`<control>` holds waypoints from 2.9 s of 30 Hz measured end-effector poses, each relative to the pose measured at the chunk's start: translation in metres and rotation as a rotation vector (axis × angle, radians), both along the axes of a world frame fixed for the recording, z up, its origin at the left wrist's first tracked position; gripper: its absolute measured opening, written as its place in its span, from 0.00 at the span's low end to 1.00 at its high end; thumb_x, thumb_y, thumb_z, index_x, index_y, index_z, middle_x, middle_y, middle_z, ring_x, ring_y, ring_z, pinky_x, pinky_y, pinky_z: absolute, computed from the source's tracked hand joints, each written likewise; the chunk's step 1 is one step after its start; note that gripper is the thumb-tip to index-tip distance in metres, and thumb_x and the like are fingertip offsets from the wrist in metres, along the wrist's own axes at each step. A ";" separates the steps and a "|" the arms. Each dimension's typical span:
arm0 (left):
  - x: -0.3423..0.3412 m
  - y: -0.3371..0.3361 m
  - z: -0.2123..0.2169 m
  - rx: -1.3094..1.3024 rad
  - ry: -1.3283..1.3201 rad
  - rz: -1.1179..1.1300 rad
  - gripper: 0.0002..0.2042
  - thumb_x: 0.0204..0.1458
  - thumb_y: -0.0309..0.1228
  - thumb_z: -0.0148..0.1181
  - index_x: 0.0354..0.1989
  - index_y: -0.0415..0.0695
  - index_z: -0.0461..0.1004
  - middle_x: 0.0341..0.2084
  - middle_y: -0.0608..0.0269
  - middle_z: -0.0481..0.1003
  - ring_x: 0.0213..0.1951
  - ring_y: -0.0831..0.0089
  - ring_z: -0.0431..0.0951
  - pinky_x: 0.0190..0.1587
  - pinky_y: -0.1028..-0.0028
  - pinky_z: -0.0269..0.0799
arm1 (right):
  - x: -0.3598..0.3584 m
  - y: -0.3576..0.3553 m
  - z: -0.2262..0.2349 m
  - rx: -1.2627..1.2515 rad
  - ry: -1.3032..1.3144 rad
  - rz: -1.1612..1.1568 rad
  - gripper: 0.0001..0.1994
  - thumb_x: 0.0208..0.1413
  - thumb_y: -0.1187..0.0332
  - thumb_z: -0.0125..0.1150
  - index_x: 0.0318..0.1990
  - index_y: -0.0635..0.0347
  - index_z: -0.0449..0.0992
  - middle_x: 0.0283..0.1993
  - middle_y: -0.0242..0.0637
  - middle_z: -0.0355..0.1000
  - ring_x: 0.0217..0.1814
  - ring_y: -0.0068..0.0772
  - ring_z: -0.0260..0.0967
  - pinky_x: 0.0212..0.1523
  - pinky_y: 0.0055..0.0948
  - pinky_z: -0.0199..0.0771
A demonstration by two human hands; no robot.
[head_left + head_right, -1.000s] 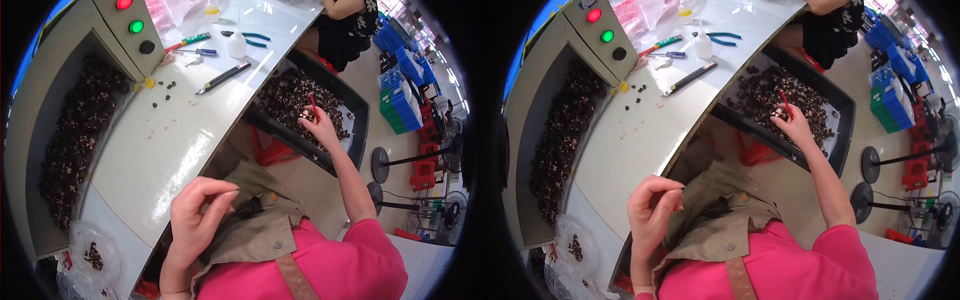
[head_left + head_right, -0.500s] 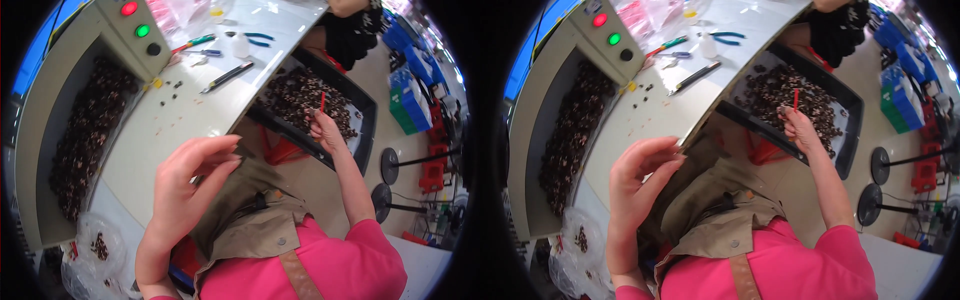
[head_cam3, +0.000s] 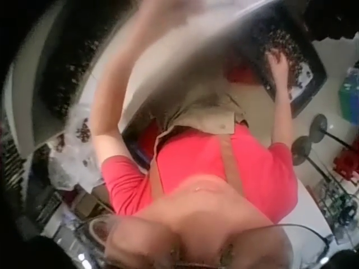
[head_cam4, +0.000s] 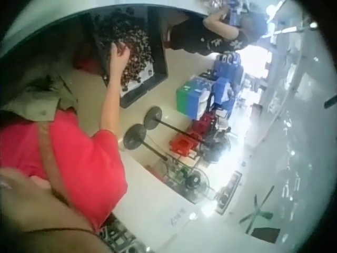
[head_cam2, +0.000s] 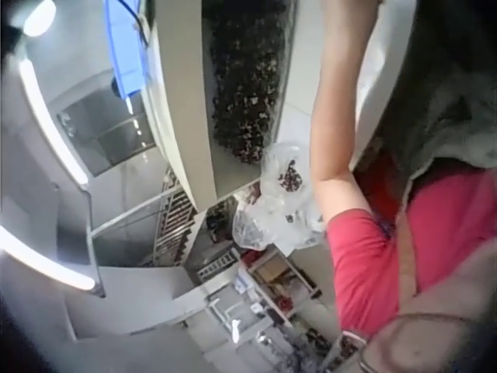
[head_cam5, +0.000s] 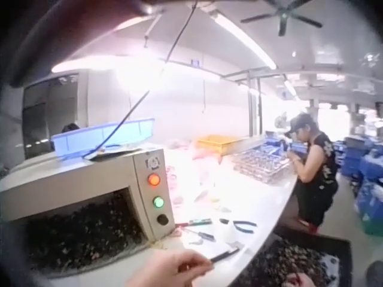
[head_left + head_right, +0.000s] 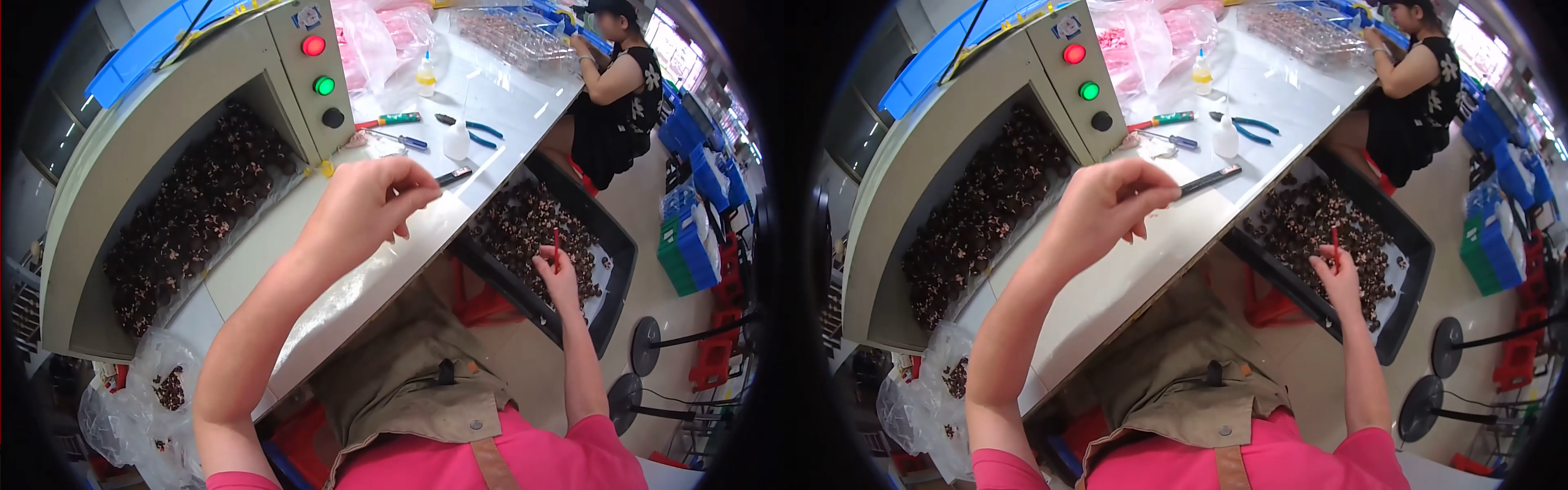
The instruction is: Assembling small toy figurines by attaching heads to bodies and applying glue from a bottle.
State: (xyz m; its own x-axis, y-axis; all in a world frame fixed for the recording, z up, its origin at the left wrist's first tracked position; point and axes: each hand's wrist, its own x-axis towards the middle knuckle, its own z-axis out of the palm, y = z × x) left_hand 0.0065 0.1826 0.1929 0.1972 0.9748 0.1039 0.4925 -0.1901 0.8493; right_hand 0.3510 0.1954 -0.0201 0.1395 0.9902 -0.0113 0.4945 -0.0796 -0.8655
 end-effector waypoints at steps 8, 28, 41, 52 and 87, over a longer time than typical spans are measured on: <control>0.002 0.048 -0.012 -0.383 -0.836 0.027 0.15 0.58 0.35 0.52 0.46 0.34 0.69 0.24 0.69 0.69 0.23 0.87 0.67 0.25 0.86 0.63 | -0.066 -0.016 0.048 0.009 0.267 0.221 0.09 0.56 0.66 0.58 0.42 0.60 0.73 0.31 0.22 0.67 0.30 0.11 0.59 0.33 0.12 0.61; -0.029 -0.057 -0.021 -0.301 -0.373 0.017 0.12 0.59 0.34 0.49 0.43 0.38 0.72 0.33 0.65 0.75 0.38 0.80 0.72 0.45 0.78 0.67 | -0.114 -0.027 0.052 -0.090 0.390 0.633 0.11 0.60 0.63 0.52 0.40 0.63 0.72 0.33 0.28 0.70 0.36 0.15 0.65 0.40 0.18 0.66; -0.032 -0.139 -0.066 -0.056 -0.430 0.203 0.13 0.48 0.15 0.56 0.42 0.38 0.72 0.37 0.59 0.72 0.39 0.74 0.73 0.42 0.78 0.68 | -0.120 -0.023 0.108 0.164 0.213 0.641 0.21 0.65 0.55 0.38 0.33 0.61 0.73 0.34 0.29 0.62 0.32 0.18 0.59 0.33 0.19 0.60; -0.080 -0.168 -0.123 0.302 -0.033 0.716 0.12 0.49 0.15 0.53 0.42 0.38 0.72 0.34 0.55 0.72 0.35 0.68 0.73 0.37 0.74 0.70 | -0.201 0.019 0.149 0.321 0.296 0.744 0.10 0.61 0.66 0.51 0.43 0.64 0.68 0.36 0.34 0.66 0.32 0.19 0.64 0.34 0.17 0.66; -0.154 -0.139 -0.144 0.336 0.130 0.645 0.16 0.38 0.17 0.62 0.38 0.42 0.74 0.30 0.61 0.74 0.30 0.65 0.75 0.32 0.71 0.71 | -0.415 0.161 0.109 0.506 -0.526 0.678 0.14 0.59 0.61 0.53 0.37 0.65 0.71 0.25 0.37 0.71 0.24 0.26 0.67 0.28 0.25 0.66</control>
State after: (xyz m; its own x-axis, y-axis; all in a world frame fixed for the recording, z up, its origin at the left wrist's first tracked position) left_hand -0.1475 0.0433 0.0494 -0.3734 0.8207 0.4324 0.6870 -0.0686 0.7234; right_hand -0.0635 0.3566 0.0891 -0.5914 0.7334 0.3351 0.6294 0.6797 -0.3766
